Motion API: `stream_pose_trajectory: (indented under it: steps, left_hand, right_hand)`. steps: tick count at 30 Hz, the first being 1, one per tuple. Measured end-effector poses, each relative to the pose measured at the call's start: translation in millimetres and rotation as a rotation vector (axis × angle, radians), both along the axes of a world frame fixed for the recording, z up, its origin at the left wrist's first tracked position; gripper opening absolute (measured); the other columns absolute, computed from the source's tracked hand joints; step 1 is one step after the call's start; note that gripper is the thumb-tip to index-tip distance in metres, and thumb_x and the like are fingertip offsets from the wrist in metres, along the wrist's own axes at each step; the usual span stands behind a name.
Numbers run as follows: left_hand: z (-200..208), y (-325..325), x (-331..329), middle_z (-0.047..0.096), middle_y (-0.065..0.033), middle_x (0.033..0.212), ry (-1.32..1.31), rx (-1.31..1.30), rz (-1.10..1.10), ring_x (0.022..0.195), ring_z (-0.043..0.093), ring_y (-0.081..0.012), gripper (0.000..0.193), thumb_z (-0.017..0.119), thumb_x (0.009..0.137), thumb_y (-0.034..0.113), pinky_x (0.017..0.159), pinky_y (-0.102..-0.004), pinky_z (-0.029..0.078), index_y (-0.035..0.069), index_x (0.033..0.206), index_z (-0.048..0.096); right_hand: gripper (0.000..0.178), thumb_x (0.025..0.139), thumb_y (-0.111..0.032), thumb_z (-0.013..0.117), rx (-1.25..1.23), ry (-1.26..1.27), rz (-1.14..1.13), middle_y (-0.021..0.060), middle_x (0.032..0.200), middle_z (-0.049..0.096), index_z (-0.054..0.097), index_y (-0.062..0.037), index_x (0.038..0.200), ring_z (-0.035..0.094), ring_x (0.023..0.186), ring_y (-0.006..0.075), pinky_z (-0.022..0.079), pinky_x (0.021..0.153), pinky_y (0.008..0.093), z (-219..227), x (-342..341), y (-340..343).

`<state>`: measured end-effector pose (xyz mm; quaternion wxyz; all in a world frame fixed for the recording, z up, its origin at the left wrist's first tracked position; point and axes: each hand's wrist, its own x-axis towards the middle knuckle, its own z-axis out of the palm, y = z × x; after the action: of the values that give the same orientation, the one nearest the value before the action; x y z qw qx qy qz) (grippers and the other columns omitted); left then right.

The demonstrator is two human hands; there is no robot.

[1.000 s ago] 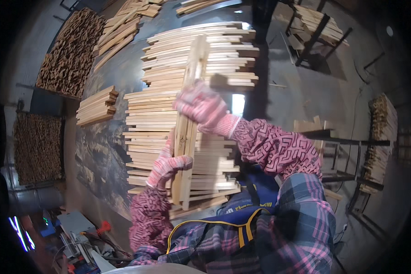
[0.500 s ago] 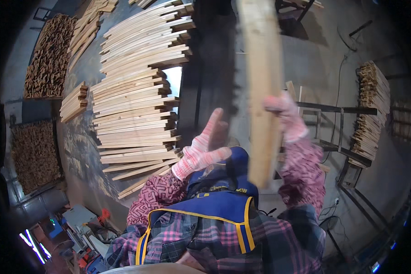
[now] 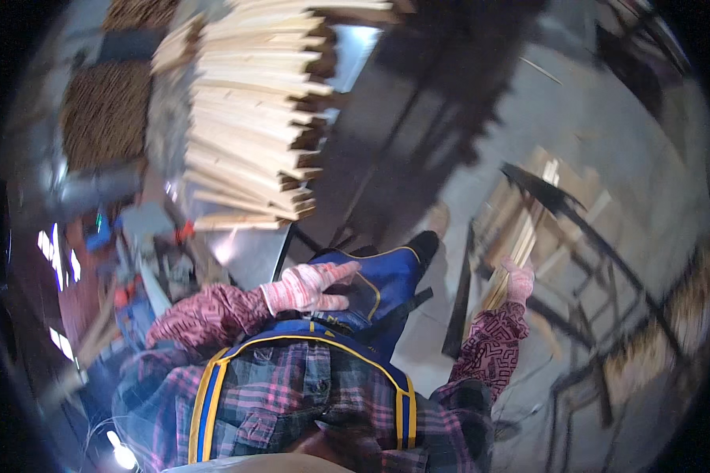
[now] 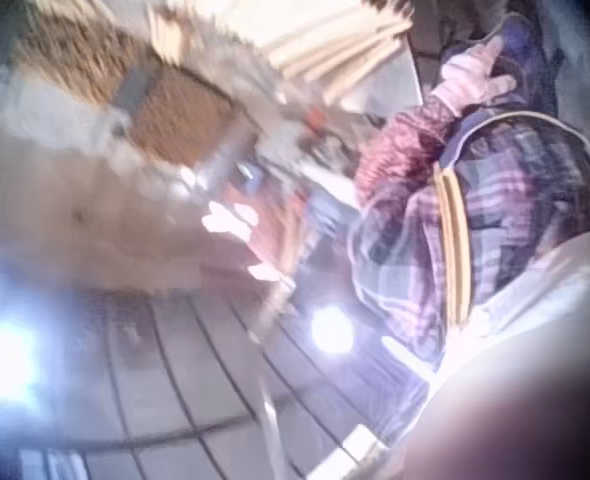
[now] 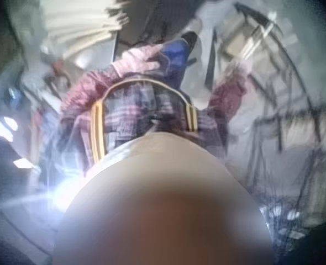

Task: The person repeatedly gathers thin wooden planks from a metal table, aligns them into neat stacks, and places them onto a conveyor belt. The person also moves between the table and the conveyor, occasionally adjusting the stacks.

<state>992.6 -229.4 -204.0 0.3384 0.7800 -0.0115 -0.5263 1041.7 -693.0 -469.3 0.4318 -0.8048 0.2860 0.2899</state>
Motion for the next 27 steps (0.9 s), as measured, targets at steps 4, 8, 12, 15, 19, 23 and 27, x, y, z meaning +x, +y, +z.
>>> stream_pose_trajectory:
  steps: [4, 8, 12, 15, 19, 23, 27]
  left_hand:
    - [-41, 69, -30, 0.06, -0.0209, 0.129, 0.183, 0.153, 0.528, 0.119, 0.059, -0.0323, 0.072, 0.065, 0.091, 0.044, 0.1, -0.0377, 0.048, 0.005, 0.147, 0.041]
    - [-81, 121, -133, 0.067, -0.0176, 0.102, 0.358, -0.004, 1.725, 0.078, 0.066, -0.0228, 0.068, 0.056, 0.095, 0.057, 0.071, -0.0408, 0.059, -0.001, 0.132, 0.053]
    - [-132, 193, -150, 0.064, -0.0135, 0.095, -0.323, -0.12, 2.351, 0.075, 0.062, -0.0236, 0.081, 0.056, 0.088, 0.07, 0.067, -0.0372, 0.054, -0.002, 0.126, 0.051]
    - [-154, 230, -111, 0.063, -0.008, 0.112, -0.44, 0.273, 2.141, 0.082, 0.06, -0.0183, 0.067, 0.05, 0.093, 0.066, 0.062, -0.0323, 0.047, 0.015, 0.137, 0.05]
    - [-184, 254, -81, 0.05, -0.0163, 0.14, -0.559, 0.106, 2.085, 0.127, 0.048, -0.0255, 0.088, 0.061, 0.095, 0.049, 0.105, -0.0345, 0.04, 0.0, 0.155, 0.02]
    - [-204, 274, -86, 0.051, -0.0212, 0.138, -0.567, 0.114, 1.883, 0.126, 0.049, -0.0267, 0.083, 0.062, 0.095, 0.047, 0.108, -0.0342, 0.038, -0.001, 0.152, 0.027]
    - [-212, 266, -90, 0.063, -0.0154, 0.121, -0.763, -0.001, 2.063, 0.11, 0.061, -0.0258, 0.054, 0.066, 0.094, 0.027, 0.097, -0.0379, 0.049, 0.006, 0.141, 0.048]
  right_hand:
    - [0.089, 0.076, -0.064, 0.071, -0.228, 0.311, 0.175, 0.028, 0.12, 0.065, 0.058, 0.0084, 0.126, 0.058, 0.116, 0.0416, 0.044, 0.098, 0.0443, -103, 55, 69]
    - [0.096, 0.08, -0.052, 0.074, -0.521, -0.057, 0.452, 0.0291, 0.132, 0.057, 0.036, 0.0079, 0.145, 0.054, 0.124, 0.0412, 0.042, 0.104, 0.0433, -73, 50, 60]
    - [0.063, 0.09, -0.036, 0.069, -0.171, -0.157, 0.344, 0.0196, 0.133, 0.061, 0.052, 0.0001, 0.139, 0.058, 0.122, 0.0307, 0.042, 0.105, 0.0366, -2, 90, 103]
    - [0.042, 0.095, -0.03, 0.063, 0.237, -0.194, 0.525, 0.0133, 0.126, 0.067, 0.065, -0.0002, 0.126, 0.061, 0.118, 0.022, 0.044, 0.103, 0.0322, 113, 133, 241]
    - [0.046, 0.094, -0.039, 0.063, 0.385, -0.313, 0.927, 0.012, 0.124, 0.068, 0.066, -0.0078, 0.127, 0.063, 0.115, 0.024, 0.045, 0.1, 0.0316, 181, 148, 404]
    - [0.051, 0.096, -0.042, 0.06, -0.123, -0.688, 1.079, 0.015, 0.123, 0.065, 0.061, -0.0068, 0.133, 0.061, 0.112, 0.0254, 0.047, 0.097, 0.0358, 116, 95, 479]
    - [0.045, 0.096, -0.039, 0.061, 0.101, -0.201, 1.148, 0.013, 0.122, 0.066, 0.063, -0.0105, 0.13, 0.062, 0.112, 0.0269, 0.047, 0.098, 0.039, 177, 24, 457]
